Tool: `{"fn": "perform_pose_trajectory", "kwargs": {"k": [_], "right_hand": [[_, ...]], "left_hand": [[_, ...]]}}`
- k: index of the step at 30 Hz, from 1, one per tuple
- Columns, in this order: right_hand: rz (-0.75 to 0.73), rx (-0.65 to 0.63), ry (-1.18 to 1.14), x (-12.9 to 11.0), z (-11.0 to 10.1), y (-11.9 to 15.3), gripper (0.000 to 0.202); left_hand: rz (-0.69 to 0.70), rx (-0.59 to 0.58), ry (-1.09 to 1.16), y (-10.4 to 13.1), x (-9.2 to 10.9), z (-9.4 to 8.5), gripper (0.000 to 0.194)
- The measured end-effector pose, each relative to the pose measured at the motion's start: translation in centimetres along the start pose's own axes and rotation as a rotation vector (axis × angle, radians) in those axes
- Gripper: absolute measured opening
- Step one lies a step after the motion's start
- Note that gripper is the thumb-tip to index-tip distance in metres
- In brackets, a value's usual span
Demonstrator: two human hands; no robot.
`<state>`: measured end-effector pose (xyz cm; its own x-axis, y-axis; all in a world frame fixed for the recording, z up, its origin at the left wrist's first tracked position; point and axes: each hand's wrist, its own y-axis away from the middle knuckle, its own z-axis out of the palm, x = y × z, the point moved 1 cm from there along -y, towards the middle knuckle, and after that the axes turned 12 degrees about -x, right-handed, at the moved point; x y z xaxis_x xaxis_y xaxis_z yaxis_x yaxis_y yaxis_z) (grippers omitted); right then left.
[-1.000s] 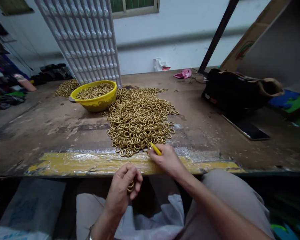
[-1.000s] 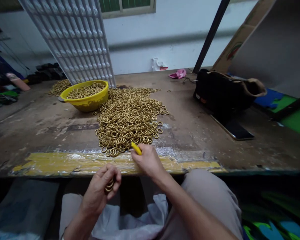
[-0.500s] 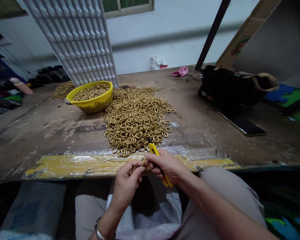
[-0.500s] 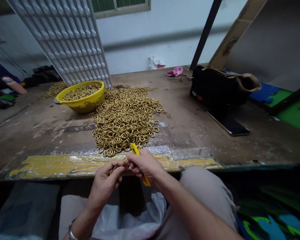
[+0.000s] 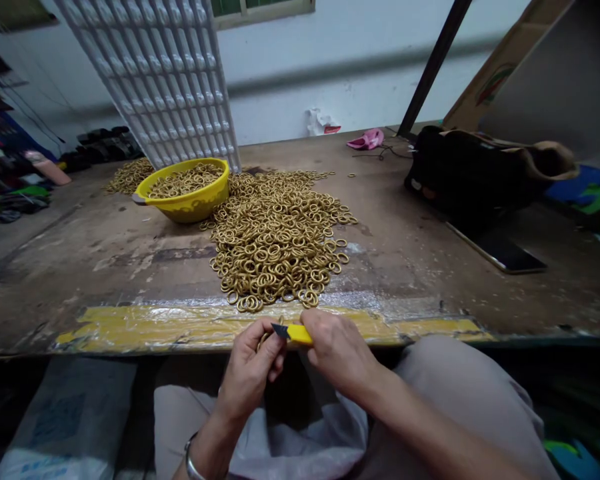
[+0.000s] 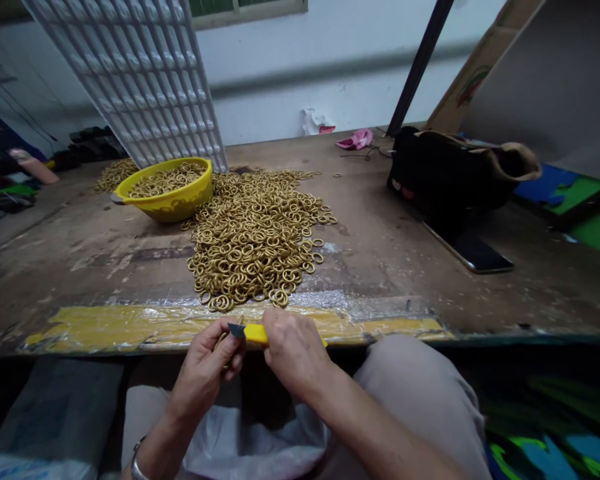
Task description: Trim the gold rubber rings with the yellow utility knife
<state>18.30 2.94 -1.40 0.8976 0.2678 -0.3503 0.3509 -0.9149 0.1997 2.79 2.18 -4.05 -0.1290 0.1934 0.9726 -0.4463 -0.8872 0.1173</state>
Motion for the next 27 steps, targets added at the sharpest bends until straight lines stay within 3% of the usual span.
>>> {"fn": "perform_pose_trajectory", "kwargs": {"k": [3,5,8,11,15,18,20,24,27], "right_hand": [[0.023,0.009,0.038,0.1,-0.5,-0.2,0.020],[0.121,0.001,0.076,0.8,-1.3,-0.4,0.017],[0.311,0.036,0.122,2.4,-2.4,-0.6,0.013],[0.246,0.132,0.085,3.2,-2.5,-1.1,0.007],[0.177,0.138,0.119,2.6,-1.4,-2.2,0.004],[0.191,0.103,0.152,2.5,-1.0,-2.8,0.006],[0.195,0.116,0.102,2.8,-1.1,-3.0,0.007],[0.146,0.247,-0.277,2.9,-1.9,-2.6,0.014],[0.069,0.094,-0.906,2.2,-2.0,-2.1,0.019]], "left_hand": [[0.038,-0.004,-0.047,0.6,0.9,0.2,0.016],[0.122,-0.029,-0.072,1.6,2.0,0.5,0.021],[0.243,-0.190,-0.127,3.0,3.1,1.4,0.024],[0.097,-0.243,0.118,3.0,2.2,1.9,0.022],[-0.028,-0.168,0.530,1.8,0.0,1.6,0.027],[-0.048,-0.157,0.655,1.3,-0.5,1.1,0.011],[-0.078,-0.160,0.696,1.2,-0.4,0.8,0.018],[-0.106,-0.078,0.651,0.7,0.1,0.6,0.021],[-0.128,0.012,0.555,0.0,0.4,0.9,0.019]]}}
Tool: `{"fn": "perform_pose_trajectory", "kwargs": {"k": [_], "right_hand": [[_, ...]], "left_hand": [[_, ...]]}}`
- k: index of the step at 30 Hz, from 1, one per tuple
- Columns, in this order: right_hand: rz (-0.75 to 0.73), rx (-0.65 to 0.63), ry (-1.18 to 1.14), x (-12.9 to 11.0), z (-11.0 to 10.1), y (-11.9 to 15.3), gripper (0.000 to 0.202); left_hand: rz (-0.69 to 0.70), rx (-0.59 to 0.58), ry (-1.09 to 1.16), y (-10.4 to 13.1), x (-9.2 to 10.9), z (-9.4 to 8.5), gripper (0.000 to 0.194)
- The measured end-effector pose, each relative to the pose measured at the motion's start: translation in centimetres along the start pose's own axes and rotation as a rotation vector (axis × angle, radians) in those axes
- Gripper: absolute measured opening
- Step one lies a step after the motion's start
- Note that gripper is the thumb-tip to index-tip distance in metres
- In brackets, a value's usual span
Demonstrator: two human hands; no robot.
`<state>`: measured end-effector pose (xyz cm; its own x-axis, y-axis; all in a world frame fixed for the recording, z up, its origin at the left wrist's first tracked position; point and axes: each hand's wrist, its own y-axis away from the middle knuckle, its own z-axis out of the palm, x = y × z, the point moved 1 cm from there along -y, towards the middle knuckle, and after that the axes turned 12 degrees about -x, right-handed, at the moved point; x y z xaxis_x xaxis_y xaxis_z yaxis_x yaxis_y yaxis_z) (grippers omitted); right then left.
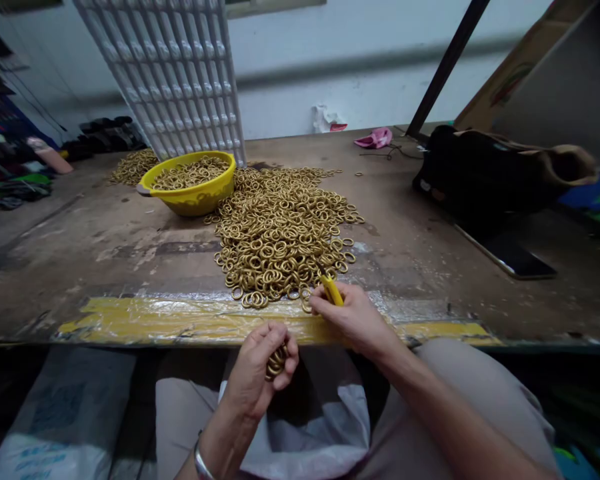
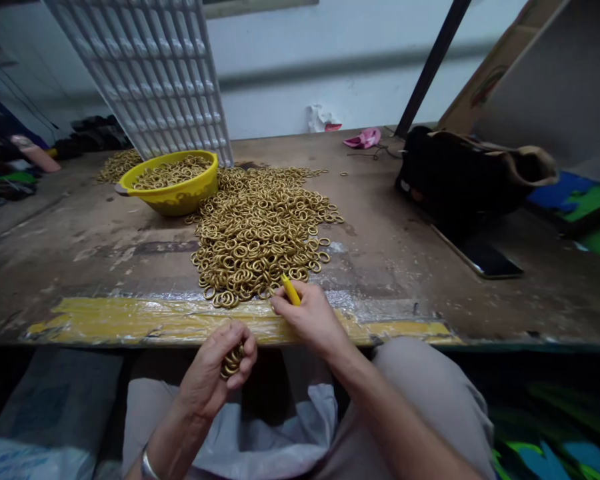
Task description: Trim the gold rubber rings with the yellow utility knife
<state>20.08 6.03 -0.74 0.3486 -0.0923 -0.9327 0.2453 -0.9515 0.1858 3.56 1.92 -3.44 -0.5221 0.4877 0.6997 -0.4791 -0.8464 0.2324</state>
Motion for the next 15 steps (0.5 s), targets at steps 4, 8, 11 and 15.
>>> {"fn": "perform_pose_trajectory", "kwargs": {"k": [4,8,11,15], "right_hand": [[0.074,-0.253,-0.581,-0.5,1.6,0.9,0.029],[0.061,-0.259,-0.671,-0.6,2.8,1.1,0.030],[0.081,-0.274,-0.636,-0.7,3.0,1.2,0.030],[-0.035,-0.198,-0.260,-0.4,2.3,1.4,0.027]], "left_hand": [[0.006,-0.002,-0.036,-0.5,0.2,0.6,0.021],[0.043,-0.030,-0.032,-0.5,0.1,0.9,0.019],[0.040,-0.028,-0.056,-0.4,0.1,1.0,0.018],[0.044,-0.026,-0.115,-0.3,0.6,1.2,0.019]]}}
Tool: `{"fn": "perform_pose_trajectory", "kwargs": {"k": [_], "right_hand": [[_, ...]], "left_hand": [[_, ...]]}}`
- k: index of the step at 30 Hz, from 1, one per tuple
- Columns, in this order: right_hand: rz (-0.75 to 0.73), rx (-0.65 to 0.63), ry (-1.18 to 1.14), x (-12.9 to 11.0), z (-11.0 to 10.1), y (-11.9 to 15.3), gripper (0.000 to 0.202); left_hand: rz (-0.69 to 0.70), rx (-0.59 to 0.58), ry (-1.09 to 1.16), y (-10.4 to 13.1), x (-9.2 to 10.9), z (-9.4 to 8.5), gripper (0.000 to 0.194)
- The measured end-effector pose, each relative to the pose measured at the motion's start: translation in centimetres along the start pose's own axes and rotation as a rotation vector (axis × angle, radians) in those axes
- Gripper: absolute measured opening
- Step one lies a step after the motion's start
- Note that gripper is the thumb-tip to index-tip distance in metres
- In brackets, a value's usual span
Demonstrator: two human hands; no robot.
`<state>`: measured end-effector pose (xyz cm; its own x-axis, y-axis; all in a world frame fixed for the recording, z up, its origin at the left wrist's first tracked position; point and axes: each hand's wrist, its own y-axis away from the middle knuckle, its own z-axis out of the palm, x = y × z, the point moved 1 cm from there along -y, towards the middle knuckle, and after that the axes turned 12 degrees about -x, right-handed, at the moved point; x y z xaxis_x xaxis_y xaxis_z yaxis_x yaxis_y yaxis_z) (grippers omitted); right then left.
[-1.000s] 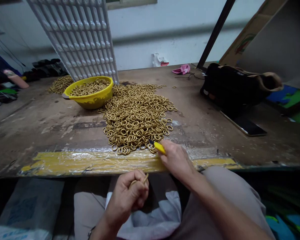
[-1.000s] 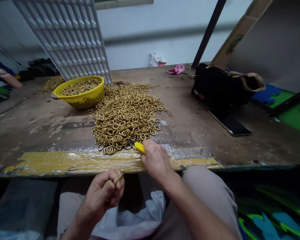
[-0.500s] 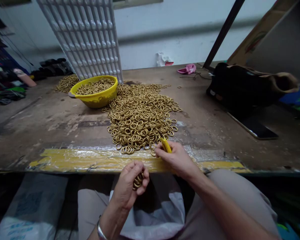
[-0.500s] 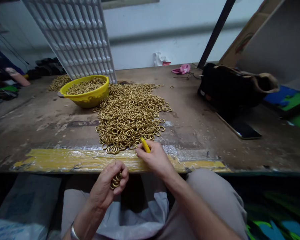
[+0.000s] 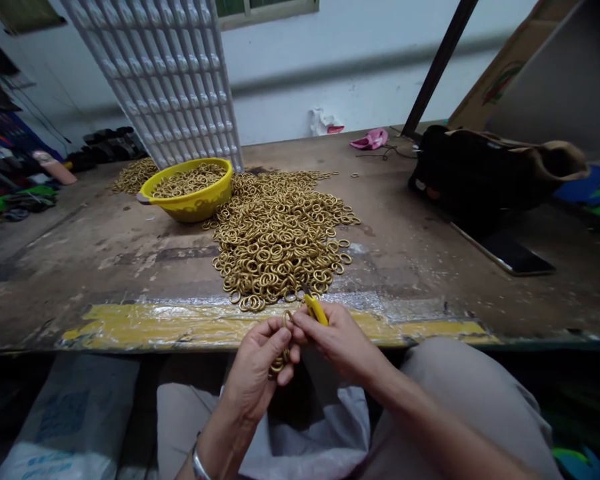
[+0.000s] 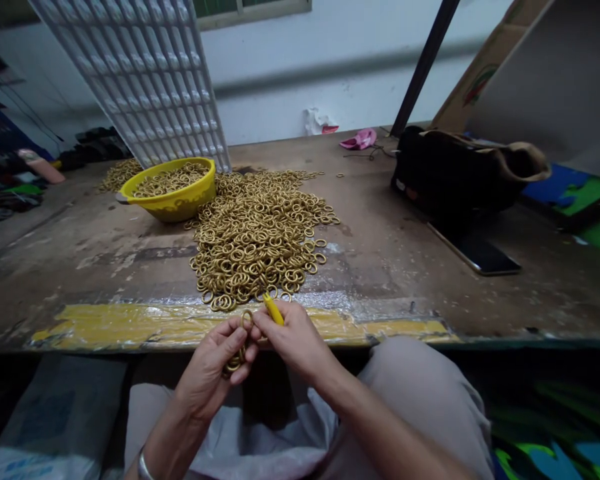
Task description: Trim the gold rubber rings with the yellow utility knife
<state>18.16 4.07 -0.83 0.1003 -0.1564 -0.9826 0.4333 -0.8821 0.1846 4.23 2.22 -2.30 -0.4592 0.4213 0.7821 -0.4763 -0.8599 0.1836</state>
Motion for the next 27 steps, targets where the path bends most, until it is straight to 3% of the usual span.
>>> {"fn": "perform_pose_trajectory", "kwargs": {"k": [4,8,15,19,23,27], "right_hand": [[-0.119,0.123,0.648,0.1,-0.8,0.7,0.014],[-0.102,0.086,0.946,0.3,-0.6,1.2,0.016],[0.013,0.069,1.154,0.2,-0.6,0.9,0.022],[0.218,0.196,1.237,-0.1,-2.9,0.5,0.016],[0.141,0.337,1.106,0.0,-4.9,0.3,0.011],[0.062,0.290,1.088,0.4,-4.2,-0.3,0.010]], "left_hand": [[0.007,0.024,-0.059,0.3,0.7,0.0,0.021],[0.017,0.050,-0.135,0.5,0.7,-0.4,0.023],[0.042,-0.014,-0.415,1.1,1.1,-0.4,0.018],[0.152,-0.200,-0.559,2.5,2.5,1.3,0.027],[0.020,-0.285,-0.379,3.0,1.9,1.4,0.028],[-0.152,-0.240,-0.352,3.1,-0.4,-0.5,0.025]]}}
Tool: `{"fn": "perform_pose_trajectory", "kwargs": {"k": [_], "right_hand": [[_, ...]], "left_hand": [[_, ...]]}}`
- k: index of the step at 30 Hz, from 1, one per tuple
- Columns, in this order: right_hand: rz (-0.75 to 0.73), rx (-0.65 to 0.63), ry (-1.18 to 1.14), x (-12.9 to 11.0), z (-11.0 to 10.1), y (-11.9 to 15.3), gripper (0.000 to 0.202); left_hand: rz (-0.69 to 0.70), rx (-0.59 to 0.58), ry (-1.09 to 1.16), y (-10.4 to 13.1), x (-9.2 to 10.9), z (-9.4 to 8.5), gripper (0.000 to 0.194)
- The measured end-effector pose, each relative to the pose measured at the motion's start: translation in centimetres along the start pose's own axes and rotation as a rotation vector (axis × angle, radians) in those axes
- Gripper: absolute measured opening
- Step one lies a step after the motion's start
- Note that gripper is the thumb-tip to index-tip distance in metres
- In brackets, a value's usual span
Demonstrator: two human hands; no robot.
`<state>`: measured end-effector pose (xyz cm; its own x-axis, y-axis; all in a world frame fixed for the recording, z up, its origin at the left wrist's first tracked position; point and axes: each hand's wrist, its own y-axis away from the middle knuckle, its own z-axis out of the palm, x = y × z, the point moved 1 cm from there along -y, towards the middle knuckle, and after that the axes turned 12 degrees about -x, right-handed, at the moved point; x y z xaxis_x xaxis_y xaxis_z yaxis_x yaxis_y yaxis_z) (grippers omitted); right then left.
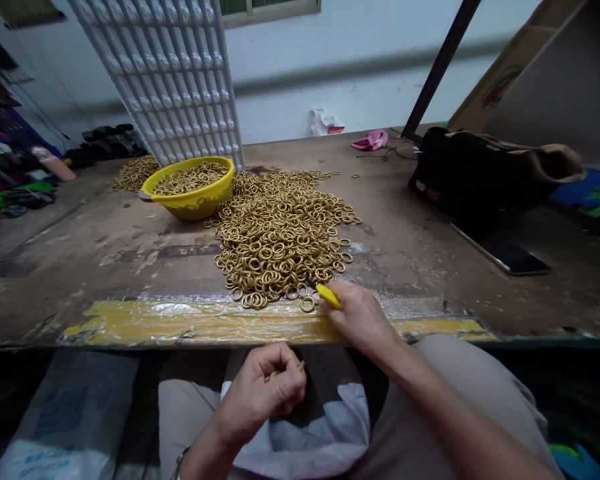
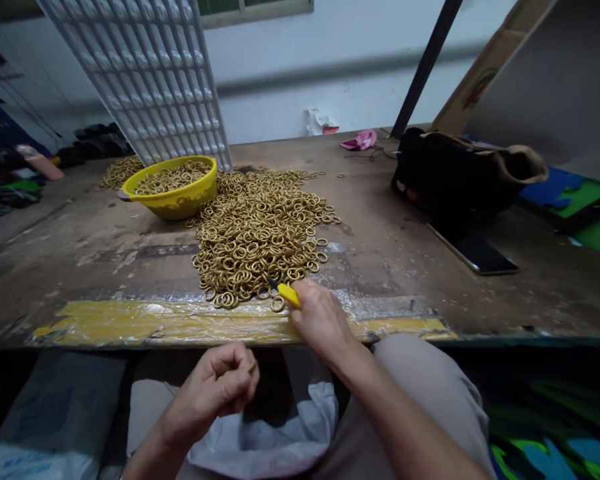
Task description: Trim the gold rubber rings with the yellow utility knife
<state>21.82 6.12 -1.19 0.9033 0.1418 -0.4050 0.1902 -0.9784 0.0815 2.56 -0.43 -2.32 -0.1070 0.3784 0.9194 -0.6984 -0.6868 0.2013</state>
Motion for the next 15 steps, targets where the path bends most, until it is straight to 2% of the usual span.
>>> {"fn": "perform_pose_trajectory", "kwargs": {"k": [3,7,10,12,15], "right_hand": [[-0.043,-0.056,0.095,-1.3,0.9,-0.3,0.006],[-0.054,-0.142,0.214,-2.3,1.7,-0.5,0.009],[-0.072,-0.122,0.227,-2.3,1.8,-0.5,0.014],[-0.071,-0.100,0.100,-2.1,1.7,-0.6,0.009],[-0.054,-0.130,-0.163,-2.0,1.6,-0.8,0.024]], "left_hand": [[-0.102,0.048,-0.255,0.7,-1.7,-0.4,0.019],[-0.049,0.048,-0.666,1.6,-2.1,-0.6,0.040],[-0.025,0.072,-0.642,1.2,-1.8,-0.8,0.019],[0.020,0.199,-0.540,0.4,-1.5,-1.1,0.013],[0.132,0.412,-0.389,-1.0,-1.1,-1.4,0.021]]}}
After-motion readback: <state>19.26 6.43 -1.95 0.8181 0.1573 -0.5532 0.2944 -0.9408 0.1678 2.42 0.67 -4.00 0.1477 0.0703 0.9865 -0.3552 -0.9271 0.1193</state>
